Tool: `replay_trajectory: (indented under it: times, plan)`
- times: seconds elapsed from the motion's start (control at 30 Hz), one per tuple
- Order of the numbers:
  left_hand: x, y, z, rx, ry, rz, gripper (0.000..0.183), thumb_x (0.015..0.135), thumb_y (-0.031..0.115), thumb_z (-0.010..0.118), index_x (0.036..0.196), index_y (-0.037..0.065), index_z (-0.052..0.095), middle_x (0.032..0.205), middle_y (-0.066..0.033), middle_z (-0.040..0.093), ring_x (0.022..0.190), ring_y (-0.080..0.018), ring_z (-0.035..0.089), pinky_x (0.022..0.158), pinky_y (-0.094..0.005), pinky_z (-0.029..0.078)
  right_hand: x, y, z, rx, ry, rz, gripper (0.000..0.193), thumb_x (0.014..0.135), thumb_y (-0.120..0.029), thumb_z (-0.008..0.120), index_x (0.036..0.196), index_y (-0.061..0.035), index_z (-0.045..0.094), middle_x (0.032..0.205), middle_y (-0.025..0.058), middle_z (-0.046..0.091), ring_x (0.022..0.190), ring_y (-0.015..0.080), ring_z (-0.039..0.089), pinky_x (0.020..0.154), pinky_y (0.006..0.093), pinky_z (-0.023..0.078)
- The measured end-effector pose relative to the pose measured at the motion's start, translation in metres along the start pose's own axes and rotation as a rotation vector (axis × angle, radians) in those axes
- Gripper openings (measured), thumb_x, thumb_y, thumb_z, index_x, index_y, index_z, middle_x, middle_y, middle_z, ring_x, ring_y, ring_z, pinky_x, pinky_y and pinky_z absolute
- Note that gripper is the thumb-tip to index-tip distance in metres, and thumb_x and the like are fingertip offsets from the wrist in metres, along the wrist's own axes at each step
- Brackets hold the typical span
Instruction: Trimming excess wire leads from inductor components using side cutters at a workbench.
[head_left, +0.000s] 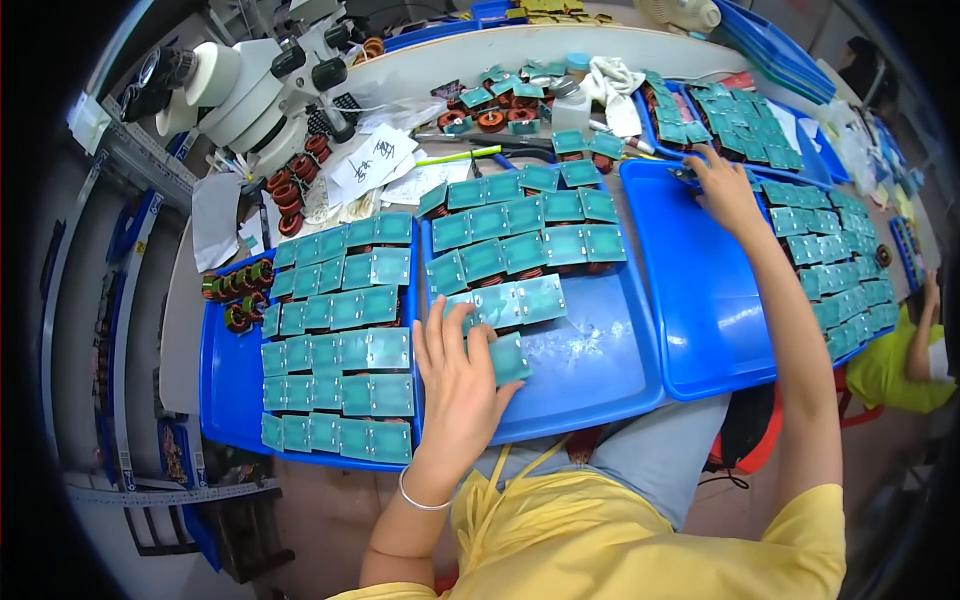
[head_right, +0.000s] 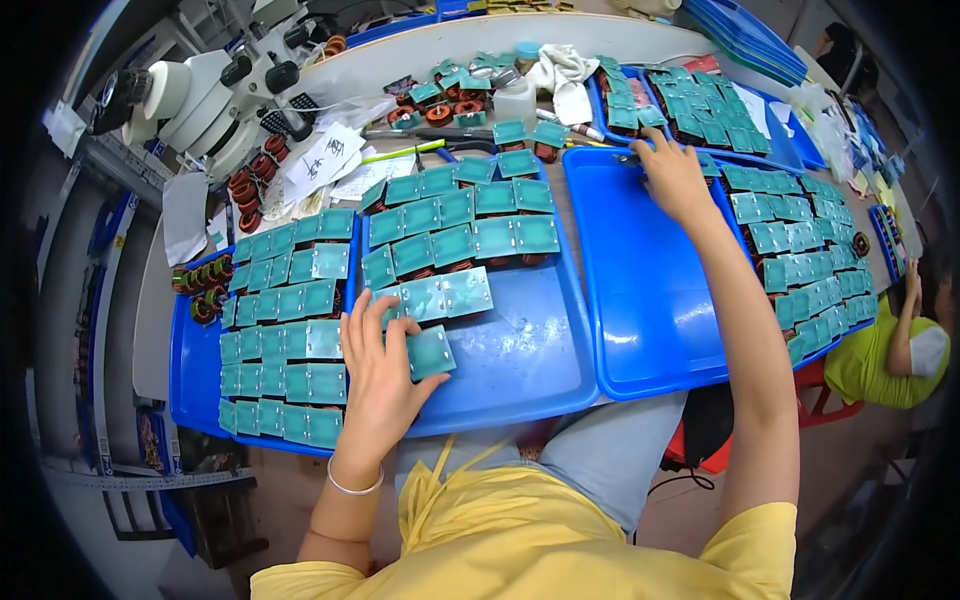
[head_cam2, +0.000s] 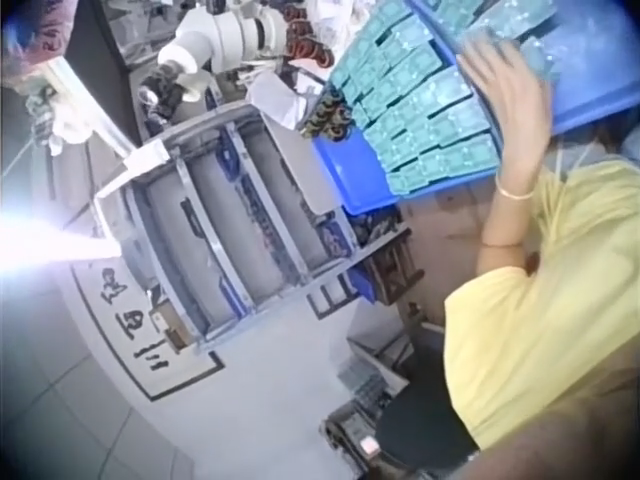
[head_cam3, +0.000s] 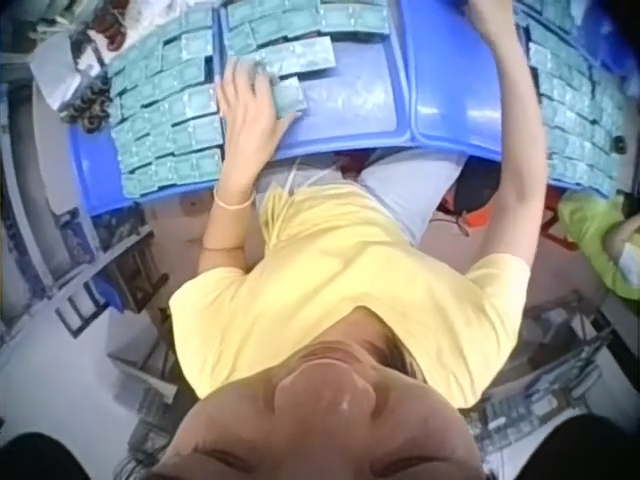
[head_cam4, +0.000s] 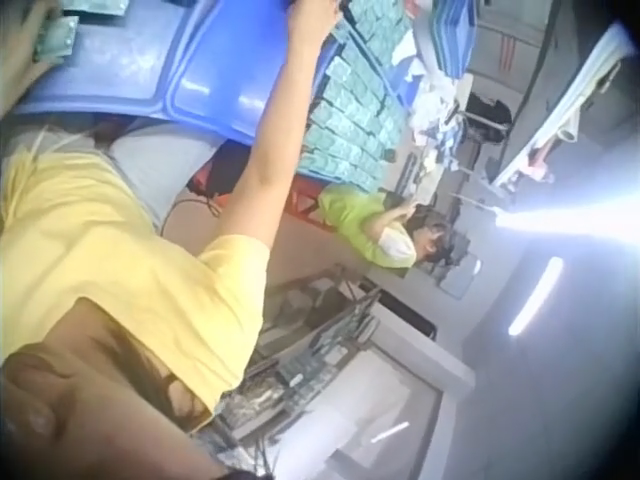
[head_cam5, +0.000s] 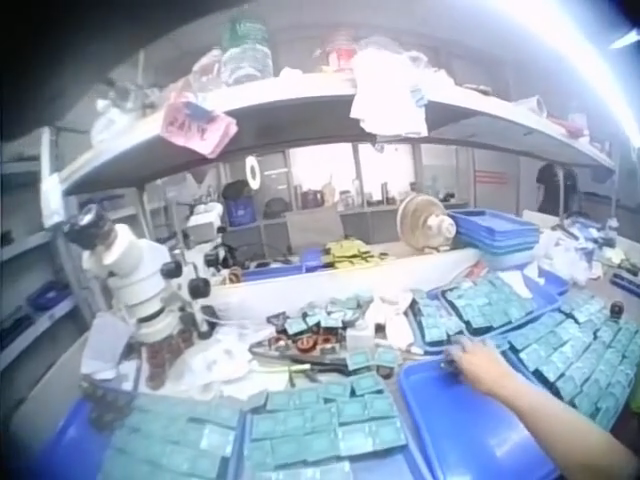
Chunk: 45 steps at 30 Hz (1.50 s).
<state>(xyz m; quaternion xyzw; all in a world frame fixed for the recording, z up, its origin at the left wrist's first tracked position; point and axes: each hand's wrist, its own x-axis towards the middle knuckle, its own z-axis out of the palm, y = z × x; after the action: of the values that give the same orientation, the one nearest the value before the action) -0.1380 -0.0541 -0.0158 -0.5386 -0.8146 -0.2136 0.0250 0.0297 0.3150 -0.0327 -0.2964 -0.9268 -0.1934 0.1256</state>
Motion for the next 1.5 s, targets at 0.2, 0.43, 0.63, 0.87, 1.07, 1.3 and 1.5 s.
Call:
replay_trajectory:
  times: [0.2, 0.43, 0.63, 0.87, 1.07, 1.3, 1.5]
  plan:
    - [-0.003, 0.005, -0.019, -0.664, -0.151, 0.006, 0.053, 0.05, 0.021, 0.085, 0.091, 0.007, 0.054, 0.124, -0.0098, 0.04, 0.128, -0.0364, 0.027, 0.105, -0.0462, 0.021, -0.067, -0.11, -0.113, 1.462, -0.303, 0.197, 0.021, 0.085, -0.018, 0.057, 0.097, -0.0007, 0.059, 0.084, 0.0056, 0.064, 0.065, 0.0065, 0.053, 0.059, 0.0224, 0.044]
    - [-0.007, 0.038, -0.021, -1.298, -0.273, 0.061, 0.058, 0.059, 0.021, 0.083, 0.104, 0.002, 0.051, 0.123, -0.0101, 0.039, 0.119, -0.0262, 0.04, 0.098, -0.0387, 0.034, -0.148, -0.165, -0.154, 2.312, -0.755, 0.521, 0.034, 0.086, -0.017, 0.06, 0.115, -0.0028, 0.05, 0.09, 0.0057, 0.058, 0.071, 0.0126, 0.056, 0.061, 0.0265, 0.047]
    - [-0.026, 0.058, -0.015, -1.72, -0.209, -0.195, 0.032, 0.08, -0.005, 0.06, 0.106, 0.001, 0.042, 0.105, -0.0085, 0.048, 0.098, -0.0152, 0.052, 0.084, -0.0273, 0.046, -0.17, -0.176, -0.151, 2.629, -0.257, 0.713, 0.044, 0.076, -0.004, 0.066, 0.113, -0.0055, 0.043, 0.102, 0.0082, 0.052, 0.087, 0.0177, 0.056, 0.064, 0.0304, 0.05]
    - [-0.039, 0.064, -0.016, -1.696, -0.199, -0.133, 0.028, 0.081, -0.005, 0.059, 0.103, 0.001, 0.042, 0.106, -0.0082, 0.048, 0.102, -0.0147, 0.051, 0.088, -0.0291, 0.045, -0.175, -0.181, -0.164, 2.594, -0.169, 0.664, 0.041, 0.076, -0.016, 0.069, 0.104, -0.005, 0.042, 0.087, 0.0079, 0.053, 0.074, 0.0179, 0.054, 0.054, 0.029, 0.043]
    - [-0.041, 0.067, -0.014, -1.634, -0.205, -0.107, 0.035, 0.081, -0.006, 0.059, 0.11, 0.0, 0.041, 0.11, -0.0097, 0.047, 0.103, -0.016, 0.051, 0.088, -0.0302, 0.045, -0.179, -0.183, -0.161, 2.472, -0.039, 0.607, 0.042, 0.075, -0.014, 0.069, 0.105, -0.0026, 0.042, 0.093, 0.0109, 0.052, 0.078, 0.0203, 0.057, 0.055, 0.0291, 0.047]
    - [-0.04, 0.042, 0.002, -0.754, 0.007, -0.007, 0.053, 0.065, 0.003, 0.075, 0.11, 0.0, 0.047, 0.111, -0.0123, 0.05, 0.103, -0.0255, 0.051, 0.09, -0.0353, 0.043, -0.15, -0.129, -0.149, 2.108, 0.005, 0.618, 0.04, 0.08, -0.013, 0.065, 0.113, 0.0023, 0.049, 0.097, 0.0125, 0.058, 0.077, 0.0185, 0.062, 0.059, 0.0302, 0.051]
    - [-0.05, 0.011, -0.018, -0.097, 0.057, -0.042, 0.054, 0.057, 0.011, 0.078, 0.104, 0.006, 0.053, 0.113, -0.0137, 0.049, 0.113, -0.0354, 0.043, 0.1, -0.0465, 0.029, -0.085, 0.042, -0.091, 1.837, 0.276, 0.855, 0.03, 0.088, -0.031, 0.057, 0.1, -0.0031, 0.055, 0.088, 0.0108, 0.063, 0.064, 0.017, 0.06, 0.053, 0.0275, 0.046]
